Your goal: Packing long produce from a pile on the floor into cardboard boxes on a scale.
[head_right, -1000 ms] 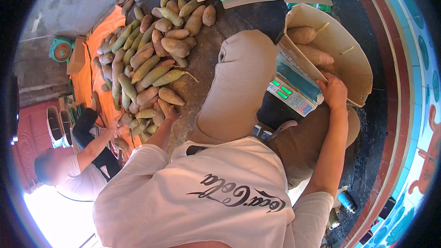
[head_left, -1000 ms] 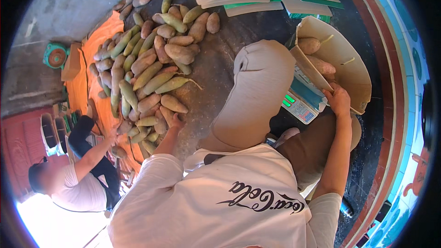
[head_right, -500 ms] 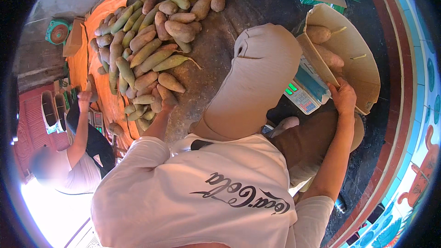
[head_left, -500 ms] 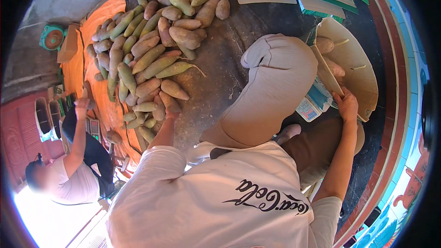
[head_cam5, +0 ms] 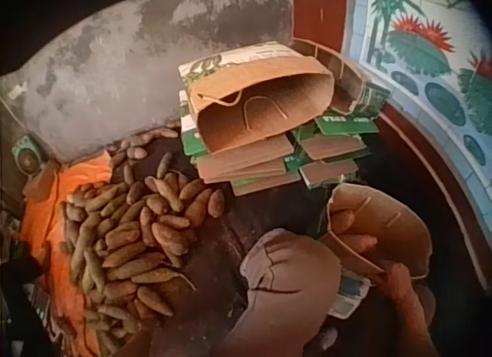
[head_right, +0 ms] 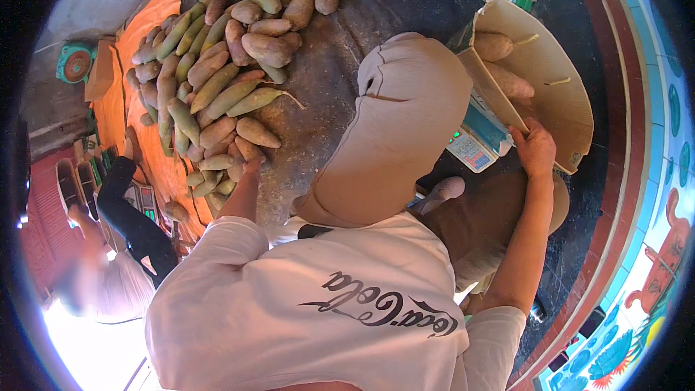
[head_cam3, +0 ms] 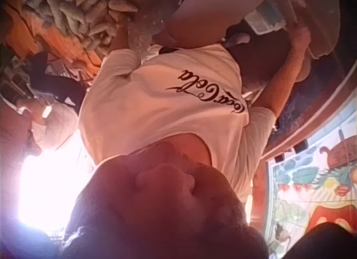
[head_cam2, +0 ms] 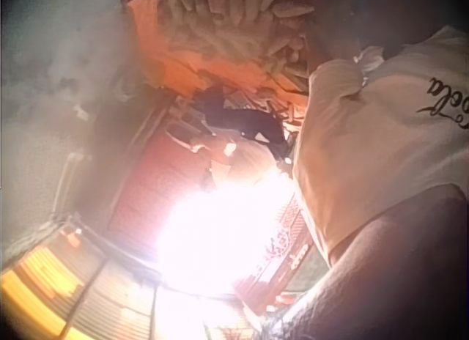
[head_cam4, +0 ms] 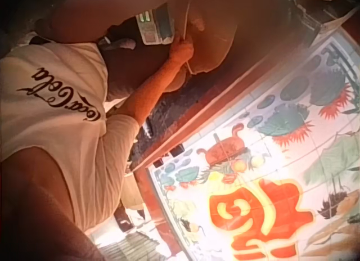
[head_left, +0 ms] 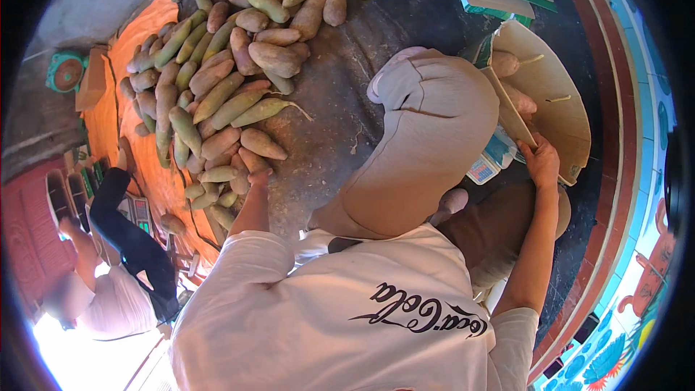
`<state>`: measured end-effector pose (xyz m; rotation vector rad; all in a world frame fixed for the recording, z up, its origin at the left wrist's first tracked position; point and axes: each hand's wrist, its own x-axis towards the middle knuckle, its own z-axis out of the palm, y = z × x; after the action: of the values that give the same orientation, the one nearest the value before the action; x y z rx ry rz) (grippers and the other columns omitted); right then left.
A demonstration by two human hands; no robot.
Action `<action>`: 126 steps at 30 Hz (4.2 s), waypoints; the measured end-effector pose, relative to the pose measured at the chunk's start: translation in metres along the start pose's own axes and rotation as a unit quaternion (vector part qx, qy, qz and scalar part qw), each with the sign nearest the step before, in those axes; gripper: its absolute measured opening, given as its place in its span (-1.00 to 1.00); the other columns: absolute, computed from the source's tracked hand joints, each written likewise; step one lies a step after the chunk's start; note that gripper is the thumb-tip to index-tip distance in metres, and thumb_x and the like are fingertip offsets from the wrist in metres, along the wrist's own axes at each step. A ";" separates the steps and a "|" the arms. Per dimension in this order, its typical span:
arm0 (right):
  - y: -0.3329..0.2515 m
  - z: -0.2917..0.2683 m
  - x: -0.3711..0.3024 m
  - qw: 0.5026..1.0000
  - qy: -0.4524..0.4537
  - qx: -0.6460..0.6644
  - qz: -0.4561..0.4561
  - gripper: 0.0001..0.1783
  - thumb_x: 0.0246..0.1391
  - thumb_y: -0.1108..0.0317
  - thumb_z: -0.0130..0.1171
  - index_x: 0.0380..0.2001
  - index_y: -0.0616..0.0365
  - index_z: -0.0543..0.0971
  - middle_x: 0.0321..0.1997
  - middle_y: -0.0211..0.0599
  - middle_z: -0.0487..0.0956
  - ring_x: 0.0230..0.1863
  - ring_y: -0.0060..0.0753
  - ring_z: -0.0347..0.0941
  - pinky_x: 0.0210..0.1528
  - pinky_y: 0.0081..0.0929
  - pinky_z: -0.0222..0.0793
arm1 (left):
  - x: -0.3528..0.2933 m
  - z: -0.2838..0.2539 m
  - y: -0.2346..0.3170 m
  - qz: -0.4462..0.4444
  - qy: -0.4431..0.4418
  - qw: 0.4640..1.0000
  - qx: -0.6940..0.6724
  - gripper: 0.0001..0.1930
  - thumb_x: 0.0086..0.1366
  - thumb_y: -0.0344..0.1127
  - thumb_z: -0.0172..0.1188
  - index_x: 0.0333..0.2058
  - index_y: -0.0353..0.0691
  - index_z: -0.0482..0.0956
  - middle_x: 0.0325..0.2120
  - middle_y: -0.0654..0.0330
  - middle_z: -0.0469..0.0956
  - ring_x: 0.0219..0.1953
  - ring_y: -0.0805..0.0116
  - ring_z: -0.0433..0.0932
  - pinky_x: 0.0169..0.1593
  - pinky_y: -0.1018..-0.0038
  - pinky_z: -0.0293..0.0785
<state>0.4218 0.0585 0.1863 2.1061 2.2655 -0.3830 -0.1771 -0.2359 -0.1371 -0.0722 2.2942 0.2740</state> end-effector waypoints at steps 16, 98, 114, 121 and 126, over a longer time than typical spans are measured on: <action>-0.009 0.004 0.008 1.000 -0.005 0.003 -0.011 -0.76 -0.13 0.21 0.22 -0.44 0.14 0.54 -0.46 -0.06 0.53 -0.36 -0.01 0.46 -0.32 -0.24 0.33 | -0.024 -0.018 -0.004 -0.242 0.017 0.913 -0.327 -0.28 -0.12 -0.12 0.38 0.05 -0.03 0.25 -0.03 0.14 0.29 -0.03 0.14 0.29 -0.08 0.16 0.31; -0.007 0.005 0.000 0.998 -0.021 0.033 -0.042 -0.74 -0.10 0.17 0.13 -0.41 0.11 0.56 -0.30 -0.15 0.56 -0.17 -0.18 0.47 -0.13 -0.29 0.37 | -0.562 0.023 0.383 0.654 -0.315 0.687 -0.012 -0.58 0.12 -0.20 0.21 -0.15 -0.40 0.40 -0.29 0.06 0.49 -0.27 0.31 0.51 -0.20 0.43 0.51; -0.008 -0.004 0.000 0.996 -0.060 0.036 -0.050 -0.74 -0.01 0.20 0.05 -0.32 0.11 0.54 -0.27 -0.14 0.56 -0.15 -0.18 0.46 -0.12 -0.28 0.36 | -0.527 0.014 0.375 0.720 -0.240 0.644 -0.101 -0.78 0.21 -0.35 0.04 -0.20 -0.30 0.50 -0.25 0.16 0.53 -0.16 0.40 0.48 -0.13 0.49 0.39; -0.004 0.007 0.001 0.997 -0.025 0.052 -0.057 -0.77 -0.07 0.19 0.12 -0.39 0.10 0.53 -0.35 -0.13 0.55 -0.22 -0.12 0.47 -0.17 -0.24 0.35 | -0.347 -0.041 0.335 0.614 -0.032 0.788 -0.036 -0.78 0.17 -0.33 0.09 -0.25 -0.33 0.52 -0.36 0.19 0.54 -0.29 0.49 0.47 -0.18 0.57 0.36; -0.012 -0.003 0.000 0.998 -0.032 0.038 -0.036 -0.74 -0.06 0.16 0.12 -0.35 0.09 0.53 -0.33 -0.15 0.55 -0.20 -0.14 0.47 -0.17 -0.24 0.35 | -0.191 -0.050 0.253 0.462 -0.007 0.884 0.073 -0.80 0.16 -0.31 0.07 -0.30 -0.30 0.54 -0.42 0.15 0.58 -0.34 0.37 0.53 -0.22 0.47 0.41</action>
<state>0.4103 0.0582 0.1912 2.0183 2.3306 -0.5386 -0.1195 -0.0067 0.0807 1.1203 2.1634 0.5686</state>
